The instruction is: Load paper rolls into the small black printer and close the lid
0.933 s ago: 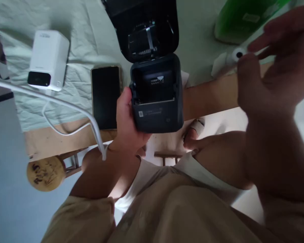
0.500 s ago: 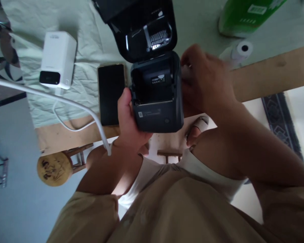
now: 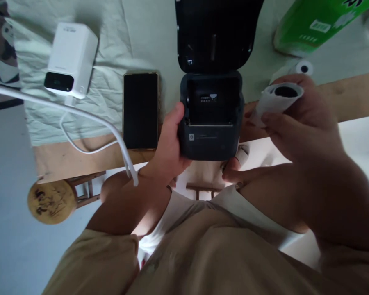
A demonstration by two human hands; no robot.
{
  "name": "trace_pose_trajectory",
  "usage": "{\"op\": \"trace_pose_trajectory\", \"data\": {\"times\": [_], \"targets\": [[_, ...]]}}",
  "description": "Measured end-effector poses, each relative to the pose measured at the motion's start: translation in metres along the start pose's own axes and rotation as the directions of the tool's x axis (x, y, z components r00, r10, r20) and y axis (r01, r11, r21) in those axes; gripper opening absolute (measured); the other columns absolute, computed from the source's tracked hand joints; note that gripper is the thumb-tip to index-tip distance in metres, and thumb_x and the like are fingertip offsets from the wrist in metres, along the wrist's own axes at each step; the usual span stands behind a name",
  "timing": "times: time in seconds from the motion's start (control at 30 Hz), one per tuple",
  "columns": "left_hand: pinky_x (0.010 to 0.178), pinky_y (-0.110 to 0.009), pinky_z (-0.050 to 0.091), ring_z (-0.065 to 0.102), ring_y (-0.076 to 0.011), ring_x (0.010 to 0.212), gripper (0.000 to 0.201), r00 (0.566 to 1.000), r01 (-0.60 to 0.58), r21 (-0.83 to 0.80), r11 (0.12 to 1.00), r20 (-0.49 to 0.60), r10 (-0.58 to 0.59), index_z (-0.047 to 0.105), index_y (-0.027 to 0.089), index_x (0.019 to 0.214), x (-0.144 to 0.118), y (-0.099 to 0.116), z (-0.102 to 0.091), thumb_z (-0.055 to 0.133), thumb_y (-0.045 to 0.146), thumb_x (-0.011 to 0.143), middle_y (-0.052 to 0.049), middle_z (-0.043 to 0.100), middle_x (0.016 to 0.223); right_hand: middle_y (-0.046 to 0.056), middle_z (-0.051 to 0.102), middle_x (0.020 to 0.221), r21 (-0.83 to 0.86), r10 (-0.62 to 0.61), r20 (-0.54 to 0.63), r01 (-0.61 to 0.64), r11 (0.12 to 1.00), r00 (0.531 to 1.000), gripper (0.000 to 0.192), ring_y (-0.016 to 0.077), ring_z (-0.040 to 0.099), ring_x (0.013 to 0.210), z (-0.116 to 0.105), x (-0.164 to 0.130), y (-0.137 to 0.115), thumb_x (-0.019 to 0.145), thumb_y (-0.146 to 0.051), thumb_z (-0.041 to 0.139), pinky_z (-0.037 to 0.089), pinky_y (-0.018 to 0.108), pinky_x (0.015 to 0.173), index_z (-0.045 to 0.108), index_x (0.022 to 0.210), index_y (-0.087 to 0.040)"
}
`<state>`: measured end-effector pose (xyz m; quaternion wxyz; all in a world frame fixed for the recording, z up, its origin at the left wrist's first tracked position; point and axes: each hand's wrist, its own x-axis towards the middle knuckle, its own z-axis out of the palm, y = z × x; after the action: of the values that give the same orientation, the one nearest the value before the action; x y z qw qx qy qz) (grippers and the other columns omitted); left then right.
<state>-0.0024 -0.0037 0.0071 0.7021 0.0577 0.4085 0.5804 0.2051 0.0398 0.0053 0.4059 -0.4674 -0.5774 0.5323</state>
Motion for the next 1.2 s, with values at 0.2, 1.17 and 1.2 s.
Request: {"op": "trace_pose_trajectory", "data": {"times": [0.2, 1.17, 1.2], "targets": [[0.100, -0.033, 0.058, 0.073, -0.0130, 0.082, 0.026, 0.995, -0.030, 0.052, 0.998, -0.091, 0.034, 0.069, 0.014, 0.101, -0.001, -0.004, 0.005, 0.069, 0.036, 0.087, 0.002, 0.076, 0.088, -0.005, 0.066, 0.094, 0.087, 0.049, 0.015, -0.050, 0.995, 0.999, 0.051, 0.0092, 0.066, 0.082, 0.001, -0.002, -0.003, 0.075, -0.014, 0.066, 0.057, 0.023, 0.068, 0.052, 0.121, -0.032], [0.076, -0.025, 0.060, 0.073, -0.0136, 0.077, 0.040, 0.997, -0.053, 0.089, 0.995, -0.048, 0.057, 0.072, 0.016, 0.087, 0.002, -0.006, 0.007, 0.055, 0.052, 0.094, -0.001, 0.075, 0.080, 0.000, 0.064, 0.110, -0.506, -0.298, -0.081, 0.218, 0.834, 0.951, 0.040, 0.0153, 0.069, 0.100, -0.013, -0.010, -0.003, 0.079, -0.017, 0.071, 0.064, 0.035, 0.089, 0.062, 0.115, -0.031], [0.076, -0.025, 0.060, 0.074, -0.0136, 0.077, 0.039, 0.997, -0.047, 0.095, 0.994, -0.048, 0.052, 0.072, 0.017, 0.087, 0.002, -0.006, 0.007, 0.054, 0.050, 0.094, 0.000, 0.075, 0.079, -0.001, 0.063, 0.106, -0.410, -0.263, -0.079, 0.209, 0.888, 0.962, 0.040, 0.0138, 0.070, 0.093, -0.014, -0.012, -0.004, 0.082, -0.020, 0.071, 0.065, 0.033, 0.083, 0.059, 0.118, -0.032]]}}
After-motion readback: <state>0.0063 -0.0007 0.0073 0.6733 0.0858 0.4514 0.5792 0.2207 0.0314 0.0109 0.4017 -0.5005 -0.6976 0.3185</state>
